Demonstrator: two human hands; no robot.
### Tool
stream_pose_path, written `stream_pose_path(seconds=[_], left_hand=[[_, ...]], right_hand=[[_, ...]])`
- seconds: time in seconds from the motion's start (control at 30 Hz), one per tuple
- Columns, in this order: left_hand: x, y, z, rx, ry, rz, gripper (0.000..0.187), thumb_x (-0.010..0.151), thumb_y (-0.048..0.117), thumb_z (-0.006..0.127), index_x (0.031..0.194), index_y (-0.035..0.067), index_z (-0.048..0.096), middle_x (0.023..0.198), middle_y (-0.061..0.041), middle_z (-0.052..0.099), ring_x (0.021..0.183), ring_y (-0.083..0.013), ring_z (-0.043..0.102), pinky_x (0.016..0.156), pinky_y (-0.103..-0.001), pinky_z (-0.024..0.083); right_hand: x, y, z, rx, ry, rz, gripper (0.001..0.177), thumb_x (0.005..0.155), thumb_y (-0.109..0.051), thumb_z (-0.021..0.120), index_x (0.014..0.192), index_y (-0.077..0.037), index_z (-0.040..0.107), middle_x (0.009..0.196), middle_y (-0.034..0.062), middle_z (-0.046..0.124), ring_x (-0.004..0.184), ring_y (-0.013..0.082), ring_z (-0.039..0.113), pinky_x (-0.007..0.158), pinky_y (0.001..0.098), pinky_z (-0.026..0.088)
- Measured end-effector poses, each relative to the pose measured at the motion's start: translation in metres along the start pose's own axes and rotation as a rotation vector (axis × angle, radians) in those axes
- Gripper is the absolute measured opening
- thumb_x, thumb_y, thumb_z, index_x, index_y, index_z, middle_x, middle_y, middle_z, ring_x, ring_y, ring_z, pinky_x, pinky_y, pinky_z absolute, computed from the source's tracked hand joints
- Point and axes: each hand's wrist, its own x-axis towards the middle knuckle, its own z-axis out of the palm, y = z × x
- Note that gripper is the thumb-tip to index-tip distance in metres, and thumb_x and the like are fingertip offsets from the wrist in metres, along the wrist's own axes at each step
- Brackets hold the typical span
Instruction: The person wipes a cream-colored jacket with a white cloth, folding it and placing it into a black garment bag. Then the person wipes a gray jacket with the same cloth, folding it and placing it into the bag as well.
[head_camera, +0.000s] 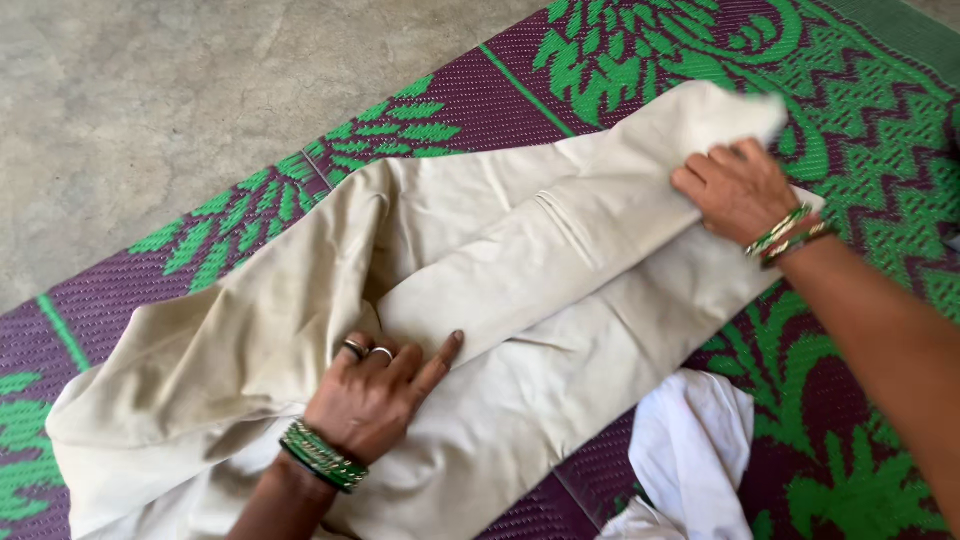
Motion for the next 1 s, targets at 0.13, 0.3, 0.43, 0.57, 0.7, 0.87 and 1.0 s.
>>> stream_pose_path(seconds=[0.13, 0.3, 0.43, 0.57, 0.7, 0.87, 1.0], left_hand=[[0.007, 0.012, -0.01, -0.104, -0.106, -0.128, 0.071, 0.08, 0.034, 0.059, 0.15, 0.027, 0.052, 0.097, -0.003, 0.067, 0.077, -0.0218, 0.069, 0.093, -0.048, 0.048], [0.032, 0.005, -0.025, -0.041, -0.479, -0.49, 0.043, 0.111, 0.049, 0.042, 0.145, 0.025, 0.053, 0.107, -0.009, 0.069, 0.096, -0.0277, 0.069, 0.09, -0.045, 0.053], [0.064, -0.016, -0.018, 0.049, -0.006, -0.712, 0.046, 0.093, 0.028, 0.06, 0.138, 0.021, 0.054, 0.148, -0.01, 0.048, 0.125, -0.0288, 0.058, 0.09, -0.051, 0.052], [0.075, -0.064, 0.007, -0.107, -0.122, -0.973, 0.062, 0.09, 0.033, 0.064, 0.145, 0.019, 0.043, 0.16, -0.016, 0.031, 0.142, -0.0337, 0.037, 0.094, -0.054, 0.05], [0.055, -0.094, 0.028, -0.283, -0.185, -1.195, 0.062, 0.096, 0.034, 0.064, 0.151, 0.02, 0.039, 0.164, -0.013, 0.03, 0.147, -0.0358, 0.035, 0.105, -0.052, 0.046], [0.033, -0.1, 0.04, -0.41, -0.249, -1.32, 0.113, 0.076, 0.052, 0.082, 0.162, 0.025, 0.013, 0.166, -0.013, 0.017, 0.148, -0.034, 0.026, 0.109, -0.048, 0.041], [0.031, -0.114, 0.044, -0.297, -0.311, -1.275, 0.118, 0.073, 0.057, 0.083, 0.163, 0.022, 0.014, 0.158, -0.009, 0.039, 0.15, -0.0317, 0.03, 0.114, -0.052, 0.036]], right_hand=[[-0.025, -0.01, 0.005, 0.055, -0.285, 0.191, 0.04, 0.071, -0.011, 0.068, 0.11, -0.02, 0.065, 0.1, 0.0011, 0.064, 0.099, 0.0203, 0.066, 0.083, 0.0407, 0.043], [-0.009, -0.019, -0.009, 0.288, -0.118, 0.404, 0.021, 0.081, -0.007, 0.064, 0.096, -0.018, 0.074, 0.101, 0.0043, 0.067, 0.105, 0.0233, 0.066, 0.093, 0.0449, 0.045], [0.054, -0.06, -0.012, 0.609, 0.197, 0.355, 0.017, 0.092, -0.004, 0.062, 0.103, -0.009, 0.075, 0.108, 0.0105, 0.068, 0.102, 0.0306, 0.067, 0.089, 0.0436, 0.055], [0.127, -0.087, 0.009, 0.713, 0.061, 0.403, 0.031, 0.099, -0.011, 0.06, 0.129, -0.005, 0.067, 0.124, 0.0167, 0.066, 0.11, 0.0351, 0.065, 0.093, 0.0455, 0.053], [0.162, -0.098, 0.018, 0.674, -0.118, 0.478, 0.045, 0.096, -0.007, 0.055, 0.141, -0.009, 0.056, 0.144, 0.0151, 0.055, 0.124, 0.0361, 0.056, 0.099, 0.0495, 0.044], [0.162, -0.097, -0.005, 0.608, -0.458, 0.559, 0.045, 0.093, -0.011, 0.062, 0.138, -0.016, 0.057, 0.142, 0.0148, 0.052, 0.12, 0.0372, 0.058, 0.103, 0.0478, 0.046], [0.15, -0.095, -0.025, 0.757, 0.051, 0.604, 0.027, 0.099, -0.004, 0.059, 0.127, -0.008, 0.057, 0.125, 0.0142, 0.067, 0.115, 0.0396, 0.062, 0.097, 0.051, 0.048]])
